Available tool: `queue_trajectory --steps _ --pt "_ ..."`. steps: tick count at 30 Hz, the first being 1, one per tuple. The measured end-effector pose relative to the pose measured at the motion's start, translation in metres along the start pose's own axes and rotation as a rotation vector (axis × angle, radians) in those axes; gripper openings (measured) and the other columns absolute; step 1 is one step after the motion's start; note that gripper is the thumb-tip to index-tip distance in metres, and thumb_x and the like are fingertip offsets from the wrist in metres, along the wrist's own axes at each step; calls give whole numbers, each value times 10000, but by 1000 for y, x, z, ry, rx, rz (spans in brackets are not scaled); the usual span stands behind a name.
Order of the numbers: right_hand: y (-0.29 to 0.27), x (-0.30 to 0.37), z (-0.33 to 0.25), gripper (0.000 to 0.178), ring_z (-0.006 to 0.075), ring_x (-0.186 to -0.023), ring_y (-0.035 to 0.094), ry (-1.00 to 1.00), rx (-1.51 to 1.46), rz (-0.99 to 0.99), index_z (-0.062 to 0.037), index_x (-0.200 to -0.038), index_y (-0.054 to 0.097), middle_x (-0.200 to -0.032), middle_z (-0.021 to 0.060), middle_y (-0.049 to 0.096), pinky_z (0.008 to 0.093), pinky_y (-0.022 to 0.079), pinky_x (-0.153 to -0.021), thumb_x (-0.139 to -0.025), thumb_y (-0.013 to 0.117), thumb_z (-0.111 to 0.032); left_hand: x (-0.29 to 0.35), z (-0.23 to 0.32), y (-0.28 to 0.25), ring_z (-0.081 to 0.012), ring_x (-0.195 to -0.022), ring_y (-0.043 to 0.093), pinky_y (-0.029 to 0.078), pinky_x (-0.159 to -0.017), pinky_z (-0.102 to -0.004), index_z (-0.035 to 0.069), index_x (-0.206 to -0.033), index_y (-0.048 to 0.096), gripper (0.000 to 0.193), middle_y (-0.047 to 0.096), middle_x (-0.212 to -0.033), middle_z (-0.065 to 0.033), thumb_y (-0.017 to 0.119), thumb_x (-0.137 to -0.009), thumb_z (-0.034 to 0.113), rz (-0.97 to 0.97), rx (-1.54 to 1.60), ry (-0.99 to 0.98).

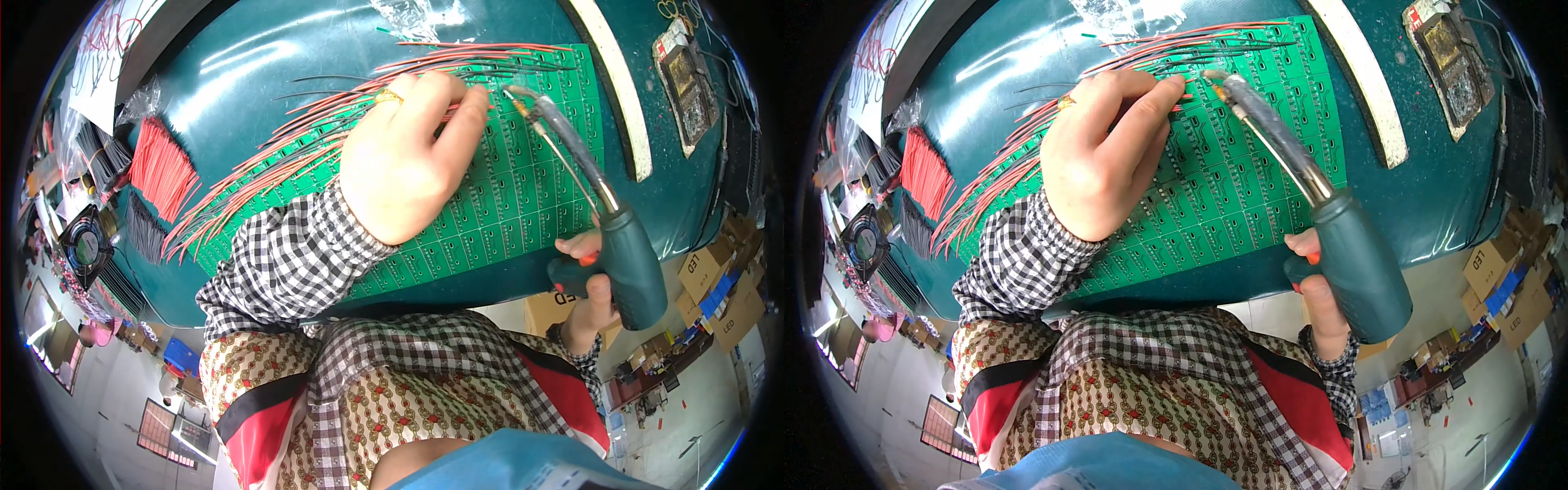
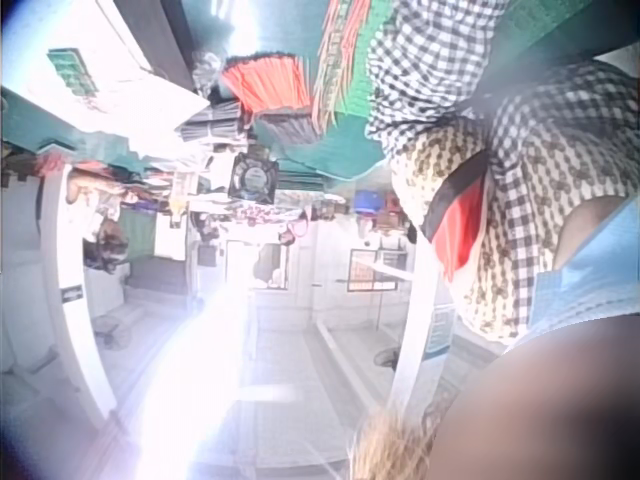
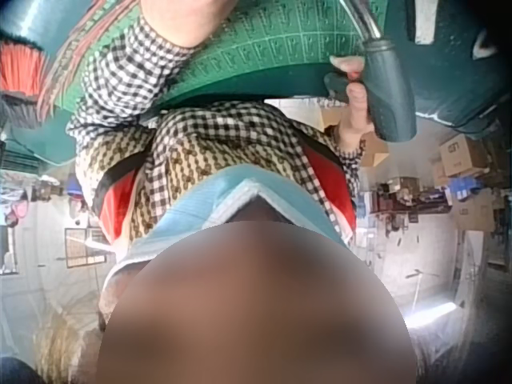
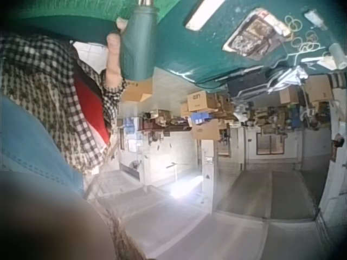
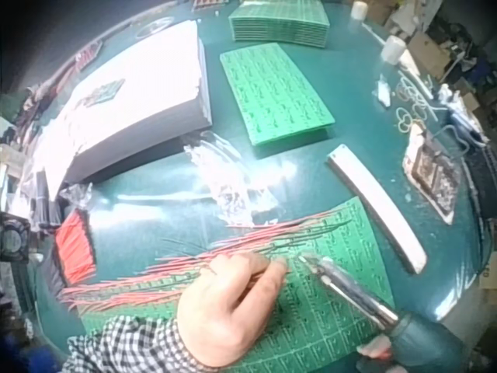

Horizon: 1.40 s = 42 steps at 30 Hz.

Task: Soldering individual red and black wires onto a large sheet of green printed circuit boards.

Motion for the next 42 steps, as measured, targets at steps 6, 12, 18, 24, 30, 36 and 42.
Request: queue_trajectory --steps 6,12,18,24,30,36,42 --pt "0 0 -3 720 245 -712 576 10 -2 91 203 -1139 407 -801 156 549 372 535 -652 -829 571 -425 -1 1 0 -217 -712 569 466 -592 -306 25 -930 636 307 569 -832 -71 653 -632 -45 -5 -3 -5" --pt "-4 -3 -3 746 247 -689 573 8 5 139 204 -1152 392 -795 155 546 340 530 -633 -832 541 -453 0 -2 2 -208 -704 561 458 -586 -298 22 -938 637 314 568 -825 -68 641 -634 -59 8 14 -10" --pt "-11 -7 -8 693 278 -720 623 1 -122 372 187 -1145 426 -860 203 590 333 559 -645 -835 545 -422 -16 12 -6 -198 -660 529 445 -580 -293 15 -999 643 369 560 -818 -75 620 -642 -79 125 20 77" --pt "-13 -3 -3 671 280 -828 626 2 -25 274 144 -1195 420 -933 199 590 301 556 -624 -876 464 -445 -6 1 12 -209 -684 507 450 -600 -295 -54 -1011 593 356 494 -821 -89 584 -666 35 5 -17 76" --pt "-18 -1 -1 675 288 -804 630 -13 -29 187 156 -1195 408 -934 212 589 309 560 -615 -867 484 -428 -12 2 14 -205 -701 521 451 -593 -278 -51 -990 600 336 511 -838 -85 589 -665 36 28 -31 109" --pt "-10 1 -2 650 286 -758 613 -34 -8 98 179 -1172 405 -898 217 575 318 553 -628 -864 497 -386 -6 -1 10 -198 -703 526 456 -590 -270 -34 -982 610 334 520 -849 -83 590 -658 42 20 -22 74" --pt "-4 -1 -8 642 264 -711 594 17 14 14 195 -1141 413 -842 192 568 342 520 -670 -850 526 -367 -3 -5 5 -198 -705 527 459 -595 -273 -29 -974 613 330 521 -849 -81 593 -653 43 28 -3 86"
Point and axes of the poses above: each hand's wrist, its own x-axis away from the middle knuckle, its own y-axis out of the palm, z = x × y, the point moved 1 cm from there along -x, towards the middle knuckle
